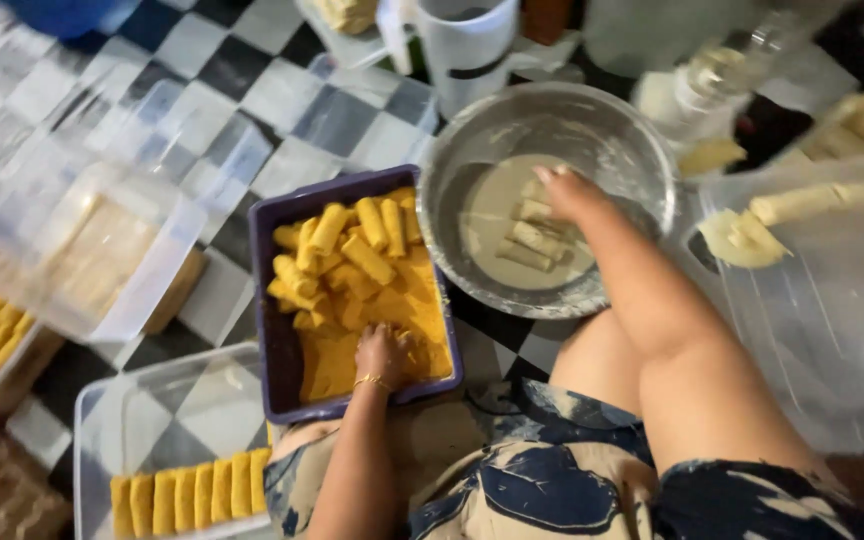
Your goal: Dipping rolls into a liquid batter and then coating them with yellow breading before placing them in a storage container.
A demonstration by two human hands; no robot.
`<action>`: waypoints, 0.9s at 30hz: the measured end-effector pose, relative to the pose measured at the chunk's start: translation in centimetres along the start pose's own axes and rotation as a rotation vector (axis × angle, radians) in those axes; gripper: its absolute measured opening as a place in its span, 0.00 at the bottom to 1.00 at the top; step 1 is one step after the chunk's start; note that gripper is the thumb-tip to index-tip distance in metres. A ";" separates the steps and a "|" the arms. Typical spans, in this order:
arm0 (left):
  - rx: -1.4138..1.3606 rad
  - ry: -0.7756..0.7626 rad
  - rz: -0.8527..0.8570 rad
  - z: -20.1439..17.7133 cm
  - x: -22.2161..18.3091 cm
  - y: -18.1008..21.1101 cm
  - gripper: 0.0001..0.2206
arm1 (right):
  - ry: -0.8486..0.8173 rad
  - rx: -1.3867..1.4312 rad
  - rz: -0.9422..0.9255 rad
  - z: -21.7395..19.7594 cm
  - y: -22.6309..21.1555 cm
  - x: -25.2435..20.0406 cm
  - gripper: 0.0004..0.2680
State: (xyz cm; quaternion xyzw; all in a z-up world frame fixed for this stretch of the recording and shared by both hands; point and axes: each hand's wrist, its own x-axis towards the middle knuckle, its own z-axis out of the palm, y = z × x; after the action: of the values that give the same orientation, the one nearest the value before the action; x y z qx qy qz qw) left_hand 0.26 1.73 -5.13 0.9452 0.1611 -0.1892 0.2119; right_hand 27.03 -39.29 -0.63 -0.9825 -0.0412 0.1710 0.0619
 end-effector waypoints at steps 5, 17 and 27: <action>-0.053 0.002 0.032 -2.4 -1.2 2.1 0.20 | 0.502 0.034 -0.057 -12.7 6.5 -13.6 0.18; -0.057 0.060 -0.029 -5.2 -4.2 4.4 0.19 | 0.243 -0.371 0.120 -10.9 30.5 -23.7 0.29; -0.048 0.069 -0.048 -5.7 -4.9 5.0 0.18 | 0.849 -0.727 -0.022 -6.5 33.8 -24.9 0.18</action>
State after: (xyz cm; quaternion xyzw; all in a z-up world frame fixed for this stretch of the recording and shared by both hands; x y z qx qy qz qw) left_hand -0.46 -1.00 3.41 0.9415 0.1957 -0.1577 0.2244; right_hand 7.93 -75.97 9.03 -0.9227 -0.0794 -0.2655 -0.2678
